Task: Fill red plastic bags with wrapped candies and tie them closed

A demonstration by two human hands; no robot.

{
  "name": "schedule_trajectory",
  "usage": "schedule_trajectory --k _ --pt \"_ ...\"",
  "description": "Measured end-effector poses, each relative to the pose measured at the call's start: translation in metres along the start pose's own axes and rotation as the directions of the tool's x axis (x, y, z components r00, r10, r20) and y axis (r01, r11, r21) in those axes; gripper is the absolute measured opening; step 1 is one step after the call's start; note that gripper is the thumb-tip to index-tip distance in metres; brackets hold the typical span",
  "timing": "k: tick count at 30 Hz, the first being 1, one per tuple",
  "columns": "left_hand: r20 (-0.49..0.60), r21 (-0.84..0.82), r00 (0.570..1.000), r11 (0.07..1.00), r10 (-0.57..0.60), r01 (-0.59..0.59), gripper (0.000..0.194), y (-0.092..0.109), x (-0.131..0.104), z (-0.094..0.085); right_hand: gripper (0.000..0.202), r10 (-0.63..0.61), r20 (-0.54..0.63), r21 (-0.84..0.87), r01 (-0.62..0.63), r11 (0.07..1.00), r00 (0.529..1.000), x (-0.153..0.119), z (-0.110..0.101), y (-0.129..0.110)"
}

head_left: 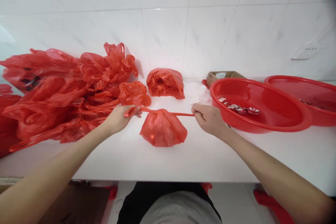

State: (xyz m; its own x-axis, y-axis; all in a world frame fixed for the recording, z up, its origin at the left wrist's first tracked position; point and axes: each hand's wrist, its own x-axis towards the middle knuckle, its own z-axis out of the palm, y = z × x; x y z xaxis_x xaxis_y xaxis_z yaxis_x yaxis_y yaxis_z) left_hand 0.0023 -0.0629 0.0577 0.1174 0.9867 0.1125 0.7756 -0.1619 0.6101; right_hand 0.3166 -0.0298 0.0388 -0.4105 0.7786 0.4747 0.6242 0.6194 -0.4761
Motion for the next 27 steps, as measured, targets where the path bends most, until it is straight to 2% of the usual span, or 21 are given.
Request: schedule_trajectory --k 3,5,9,12,15,17,20,23,27 --pt "0.166 -0.068 0.983 0.993 -0.079 0.092 0.050 -0.036 -0.002 0.007 0.011 0.124 0.040 0.035 -0.126 0.991 0.991 -0.015 0.018 0.031" --pt "0.202 -0.093 0.974 0.988 -0.101 0.122 0.053 -0.046 -0.001 0.016 0.011 0.187 0.032 0.073 -0.189 0.979 0.982 -0.018 0.026 0.043" --pt "0.085 -0.101 0.988 0.985 -0.131 0.140 0.065 -0.034 0.012 0.031 0.017 0.276 0.016 0.190 -0.274 0.943 0.961 -0.010 0.035 0.037" --pt "0.017 -0.063 0.998 0.997 -0.054 0.055 0.063 -0.014 0.023 0.047 0.023 0.271 0.046 0.256 -0.274 0.927 0.961 -0.007 0.047 0.015" --pt "0.007 0.034 0.999 0.998 0.053 -0.053 0.050 0.000 0.029 0.068 0.032 0.252 0.200 0.235 -0.297 0.926 0.947 -0.013 0.066 -0.006" --pt "0.016 0.117 0.996 0.989 0.087 -0.089 0.041 0.004 0.031 0.079 0.034 0.216 0.324 0.242 -0.301 0.922 0.921 -0.019 0.076 -0.011" --pt "0.016 0.222 0.997 0.972 0.080 -0.082 0.038 0.001 0.034 0.085 0.035 0.170 0.379 0.296 -0.293 0.909 0.910 -0.026 0.077 -0.004" --pt "0.018 0.292 0.997 0.954 0.069 -0.071 0.039 -0.004 0.036 0.084 0.037 0.136 0.377 0.300 -0.260 0.918 0.916 -0.028 0.067 0.008" --pt "0.033 0.346 0.998 0.936 0.051 -0.060 0.039 -0.009 0.041 0.085 0.026 0.103 0.421 0.250 -0.224 0.942 0.901 -0.026 0.055 0.020"
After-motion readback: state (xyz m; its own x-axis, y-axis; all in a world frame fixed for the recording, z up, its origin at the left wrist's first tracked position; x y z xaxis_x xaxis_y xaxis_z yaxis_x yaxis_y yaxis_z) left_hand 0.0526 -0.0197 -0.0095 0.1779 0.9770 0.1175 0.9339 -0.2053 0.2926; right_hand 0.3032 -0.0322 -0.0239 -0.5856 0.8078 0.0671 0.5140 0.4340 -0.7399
